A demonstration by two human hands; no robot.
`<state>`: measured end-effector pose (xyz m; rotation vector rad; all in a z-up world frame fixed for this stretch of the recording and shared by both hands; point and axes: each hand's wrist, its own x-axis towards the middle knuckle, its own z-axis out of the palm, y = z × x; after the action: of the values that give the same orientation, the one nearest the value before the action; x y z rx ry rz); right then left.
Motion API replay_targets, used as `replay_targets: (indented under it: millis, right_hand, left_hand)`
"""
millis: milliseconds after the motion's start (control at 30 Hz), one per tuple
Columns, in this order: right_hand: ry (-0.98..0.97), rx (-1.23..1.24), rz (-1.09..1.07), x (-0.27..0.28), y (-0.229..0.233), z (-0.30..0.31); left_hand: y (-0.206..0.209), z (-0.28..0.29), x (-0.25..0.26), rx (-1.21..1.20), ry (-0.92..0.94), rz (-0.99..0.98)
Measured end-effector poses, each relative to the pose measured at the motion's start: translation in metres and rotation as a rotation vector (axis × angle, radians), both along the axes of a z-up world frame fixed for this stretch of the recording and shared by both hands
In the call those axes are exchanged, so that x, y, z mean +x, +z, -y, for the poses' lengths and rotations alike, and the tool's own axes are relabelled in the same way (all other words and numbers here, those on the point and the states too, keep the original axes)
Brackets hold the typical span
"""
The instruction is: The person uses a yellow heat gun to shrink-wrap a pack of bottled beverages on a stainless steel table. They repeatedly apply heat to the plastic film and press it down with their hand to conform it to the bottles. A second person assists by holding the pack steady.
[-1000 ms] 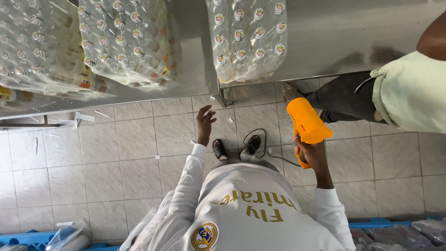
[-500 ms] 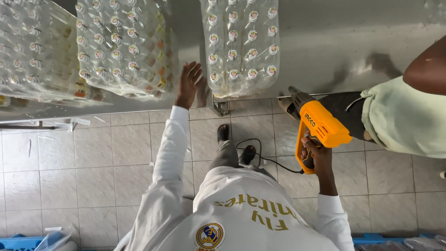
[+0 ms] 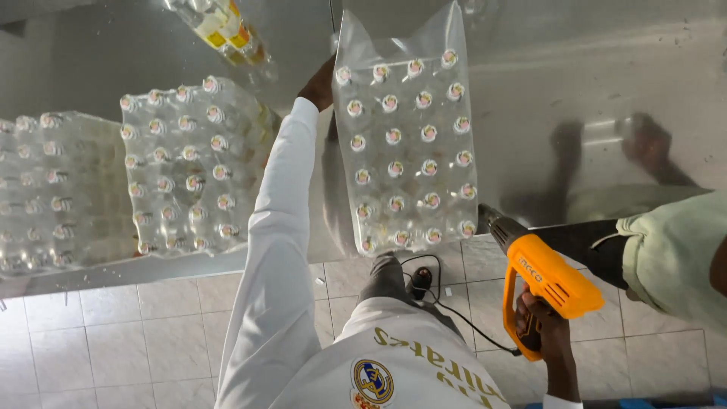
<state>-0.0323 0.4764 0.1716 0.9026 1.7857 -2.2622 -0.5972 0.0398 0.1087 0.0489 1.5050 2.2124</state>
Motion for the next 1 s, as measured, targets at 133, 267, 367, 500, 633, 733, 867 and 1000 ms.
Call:
replay_targets:
  millis: [133, 267, 367, 500, 633, 733, 867, 1000]
  right_hand:
    - [-0.004, -0.131, -0.047, -0.005, -0.023, -0.004]
    - [-0.085, -0.111, -0.011, -0.014, -0.019, 0.005]
    - [-0.142, -0.119, 0.023, -0.013, -0.015, 0.010]
    - [-0.127, -0.105, -0.052, -0.028, -0.015, 0.016]
    - [-0.149, -0.071, -0.027, -0.029, -0.013, 0.021]
    - [-0.129, -0.070, -0.036, -0.029, -0.019, 0.019]
    - [-0.138, -0.113, -0.030, -0.028, -0.019, 0.020]
    - [-0.119, -0.101, -0.035, -0.025, -0.025, 0.019]
  left_hand:
    - [-0.001, -0.023, -0.036, -0.032, -0.051, 0.107]
    - [-0.001, -0.040, -0.064, -0.053, -0.096, 0.191]
    - [0.003, -0.040, -0.070, -0.080, -0.146, 0.278]
    - [0.015, -0.030, -0.083, -0.113, -0.183, 0.371]
    - [0.026, -0.023, -0.084, -0.143, -0.208, 0.471]
    - [0.037, -0.026, -0.081, -0.165, -0.223, 0.533]
    - [0.036, -0.008, -0.083, 0.230, -0.709, 0.567]
    - [0.091, -0.038, -0.063, -0.963, -0.994, -0.118]
